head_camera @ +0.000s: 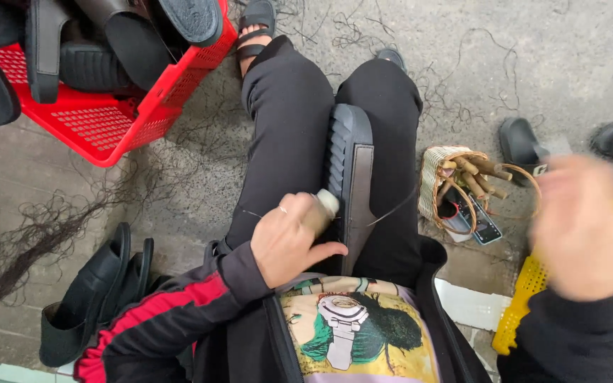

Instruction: Hand-sewing the sole of a slipper using a needle and thread while sitting on the floor.

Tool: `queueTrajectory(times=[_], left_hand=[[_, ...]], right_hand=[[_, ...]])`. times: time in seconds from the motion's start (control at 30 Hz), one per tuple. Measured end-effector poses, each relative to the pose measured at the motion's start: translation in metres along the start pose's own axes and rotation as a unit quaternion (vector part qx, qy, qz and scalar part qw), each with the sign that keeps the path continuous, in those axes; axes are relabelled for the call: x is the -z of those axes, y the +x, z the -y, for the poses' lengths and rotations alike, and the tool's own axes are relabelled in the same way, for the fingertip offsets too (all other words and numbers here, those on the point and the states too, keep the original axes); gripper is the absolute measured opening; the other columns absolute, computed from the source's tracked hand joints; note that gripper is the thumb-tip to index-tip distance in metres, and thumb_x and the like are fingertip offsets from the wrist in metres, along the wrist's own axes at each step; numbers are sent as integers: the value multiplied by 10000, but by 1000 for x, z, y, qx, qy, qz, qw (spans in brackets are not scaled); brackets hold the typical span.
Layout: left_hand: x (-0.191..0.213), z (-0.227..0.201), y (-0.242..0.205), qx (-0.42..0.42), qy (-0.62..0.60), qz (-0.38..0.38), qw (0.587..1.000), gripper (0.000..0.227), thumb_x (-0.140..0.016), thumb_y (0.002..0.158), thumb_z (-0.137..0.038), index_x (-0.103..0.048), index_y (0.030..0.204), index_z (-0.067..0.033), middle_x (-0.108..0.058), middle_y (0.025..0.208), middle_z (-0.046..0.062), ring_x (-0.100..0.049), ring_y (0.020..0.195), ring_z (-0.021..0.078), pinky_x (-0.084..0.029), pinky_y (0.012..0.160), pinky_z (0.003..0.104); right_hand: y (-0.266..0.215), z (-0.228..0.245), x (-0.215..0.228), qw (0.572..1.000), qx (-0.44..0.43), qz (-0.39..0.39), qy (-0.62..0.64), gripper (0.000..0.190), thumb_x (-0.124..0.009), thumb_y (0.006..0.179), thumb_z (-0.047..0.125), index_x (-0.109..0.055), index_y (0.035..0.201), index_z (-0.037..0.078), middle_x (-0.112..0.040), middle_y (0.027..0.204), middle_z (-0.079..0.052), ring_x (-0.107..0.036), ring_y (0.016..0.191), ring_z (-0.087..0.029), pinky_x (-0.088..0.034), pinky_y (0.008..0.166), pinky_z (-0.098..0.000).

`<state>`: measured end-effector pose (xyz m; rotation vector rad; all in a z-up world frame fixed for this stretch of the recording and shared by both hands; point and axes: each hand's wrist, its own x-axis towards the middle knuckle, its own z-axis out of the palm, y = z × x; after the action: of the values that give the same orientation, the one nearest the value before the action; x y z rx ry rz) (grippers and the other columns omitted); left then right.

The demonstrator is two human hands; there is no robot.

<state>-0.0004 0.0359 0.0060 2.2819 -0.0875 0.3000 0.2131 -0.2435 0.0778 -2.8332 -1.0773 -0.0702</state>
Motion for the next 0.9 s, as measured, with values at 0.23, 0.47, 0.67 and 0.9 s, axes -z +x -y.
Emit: queueTrajectory(times=[0.23,0.47,0.67,0.9], left_hand=[[16,0,14,144,-152,144,967,347,-589,918,-349,-669,762,-50,-455,819,63,-556,731,269,-476,528,344],[45,14,95,167,-493,61,852,323,-460,977,-289,-659,805,-103,-564,765,45,-509,669,136,-453,678,294],[39,57,114,284,-536,-34,794,364,-413,1003,-210,-623,796,3,-585,583,105,-446,541,53,-335,464,145],[61,55,65,130,36,-107,985,403,-657,829,55,-461,1181,47,-454,1180,182,-469,1171,317,-329,1096,341]], right_hand=[[-3,94,-42,936,222,191,194,567,-539,854,361,-466,1357,109,-540,977,-77,-640,732,-252,-509,480,-356],[-4,101,-44,830,34,217,512,165,-628,782,29,-736,896,80,-633,525,-24,-633,452,-211,-517,434,-296],[-2,104,-70,854,93,170,484,176,-620,804,28,-711,948,74,-723,713,-46,-691,597,-241,-557,510,-351],[-2,100,-60,940,282,94,169,451,-536,867,43,-560,1306,139,-530,856,-118,-584,599,-247,-528,515,-348]])
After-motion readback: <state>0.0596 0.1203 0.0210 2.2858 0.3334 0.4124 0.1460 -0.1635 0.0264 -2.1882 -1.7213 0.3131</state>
